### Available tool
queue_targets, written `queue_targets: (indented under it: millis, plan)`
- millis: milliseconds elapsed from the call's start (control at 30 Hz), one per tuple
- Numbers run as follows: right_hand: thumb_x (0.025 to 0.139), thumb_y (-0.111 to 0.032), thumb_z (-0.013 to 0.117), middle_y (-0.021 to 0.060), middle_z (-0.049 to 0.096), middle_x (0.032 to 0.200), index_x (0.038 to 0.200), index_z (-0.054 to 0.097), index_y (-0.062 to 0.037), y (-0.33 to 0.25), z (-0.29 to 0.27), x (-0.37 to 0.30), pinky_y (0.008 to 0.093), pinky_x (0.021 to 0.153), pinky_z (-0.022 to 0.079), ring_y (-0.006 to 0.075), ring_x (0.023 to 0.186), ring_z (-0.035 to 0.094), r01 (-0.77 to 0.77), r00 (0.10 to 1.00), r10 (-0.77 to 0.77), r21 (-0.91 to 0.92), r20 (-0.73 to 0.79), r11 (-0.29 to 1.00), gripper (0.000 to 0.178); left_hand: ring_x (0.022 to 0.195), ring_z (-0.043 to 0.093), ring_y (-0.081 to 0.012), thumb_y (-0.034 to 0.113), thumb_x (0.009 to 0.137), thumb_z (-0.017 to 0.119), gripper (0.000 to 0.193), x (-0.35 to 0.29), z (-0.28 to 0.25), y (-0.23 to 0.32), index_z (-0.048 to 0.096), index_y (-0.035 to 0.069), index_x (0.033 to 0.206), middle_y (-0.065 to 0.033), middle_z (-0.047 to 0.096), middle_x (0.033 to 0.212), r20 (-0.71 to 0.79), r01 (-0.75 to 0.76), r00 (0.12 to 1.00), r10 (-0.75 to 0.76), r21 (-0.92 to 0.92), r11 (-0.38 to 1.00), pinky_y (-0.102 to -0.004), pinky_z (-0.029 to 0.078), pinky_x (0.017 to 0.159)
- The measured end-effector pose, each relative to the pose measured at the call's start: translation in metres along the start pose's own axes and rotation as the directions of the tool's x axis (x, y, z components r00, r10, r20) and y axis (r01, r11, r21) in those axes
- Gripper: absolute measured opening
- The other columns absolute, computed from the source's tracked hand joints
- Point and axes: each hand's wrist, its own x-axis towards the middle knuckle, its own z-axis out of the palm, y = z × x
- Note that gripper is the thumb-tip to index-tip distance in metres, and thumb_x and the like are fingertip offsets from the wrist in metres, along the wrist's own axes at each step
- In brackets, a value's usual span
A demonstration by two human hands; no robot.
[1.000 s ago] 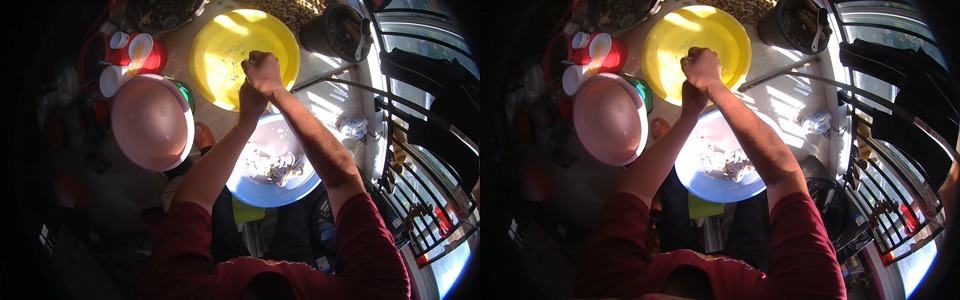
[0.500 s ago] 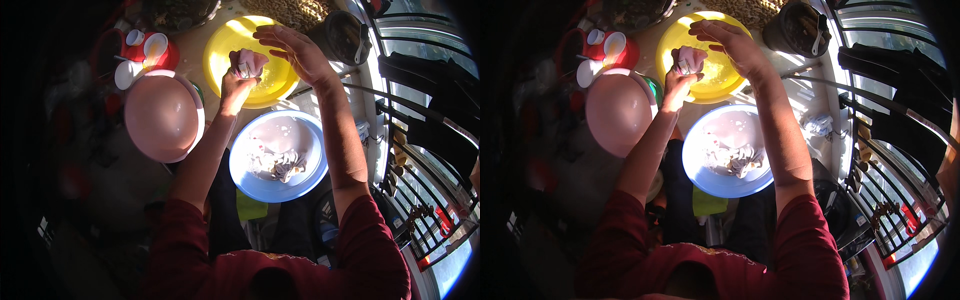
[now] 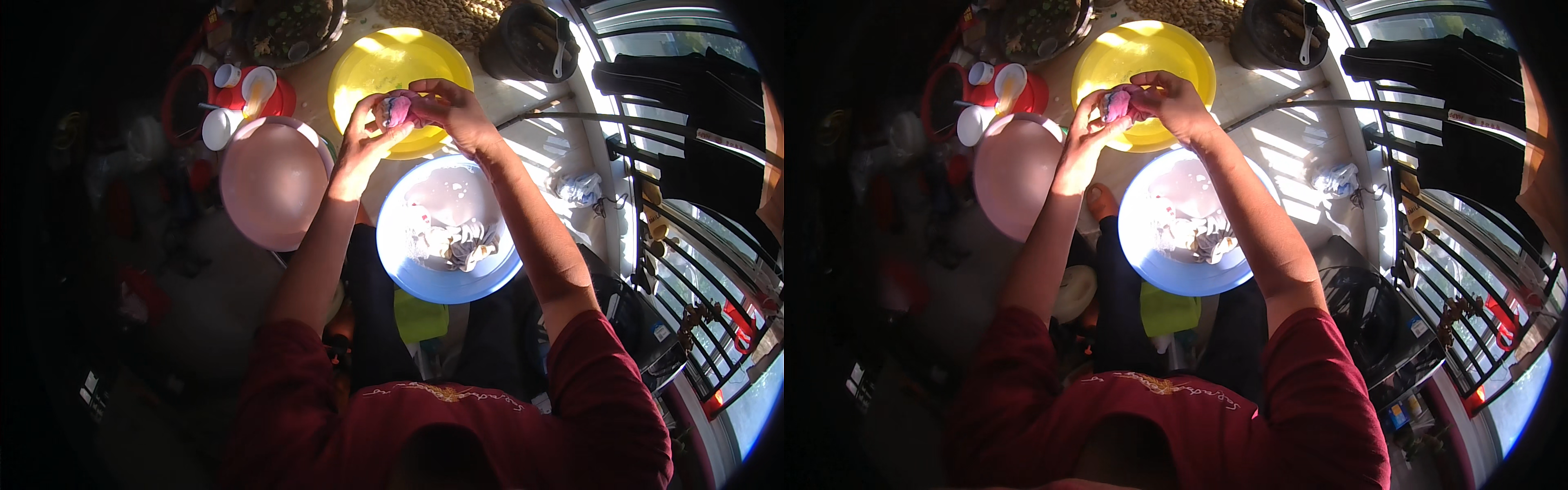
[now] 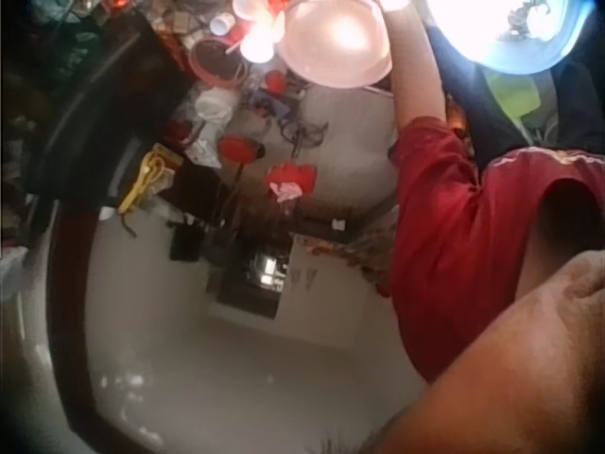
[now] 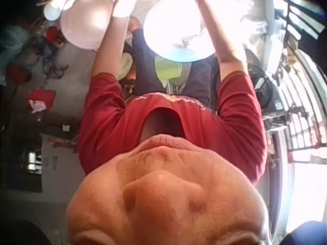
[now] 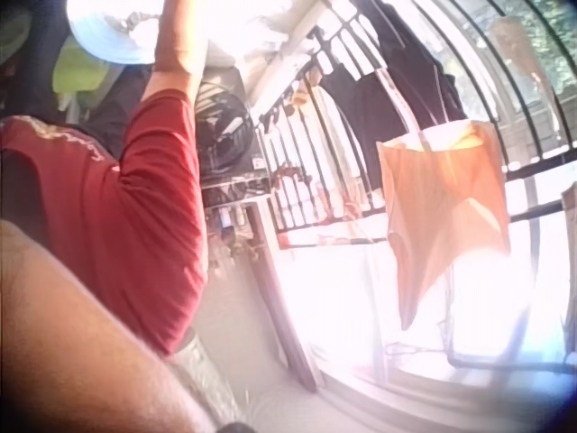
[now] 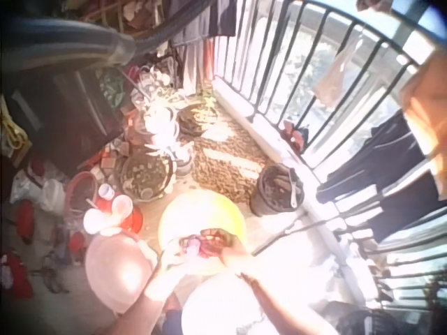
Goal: The person washes several items of clothing by hand in basins of water, scrubbing and wringing them before hanging a towel and a cloth on a balcony rail.
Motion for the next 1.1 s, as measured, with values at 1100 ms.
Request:
queue_targets:
  millis: [1100]
  plan:
    - [0.078,-0.005,0.066,0.0095,0.061,0.1,0.117,0.052,-0.0037,-0.164,-0.127,-0.456,0.0268,0.08,0.049,0.0156,0.089,0.061,0.433,0.898,-0.273,0.586,-0.345,0.685,0.042,0.084,0.058,-0.01,0.01,0.085,0.057,0.022,-0.192,0.323,0.186,0.054,-0.001,0.104,-0.0055,0.061,0.092,0.544,0.162,0.835,-0.086,-0.093,0.982,-0.0227,0.046,0.076]
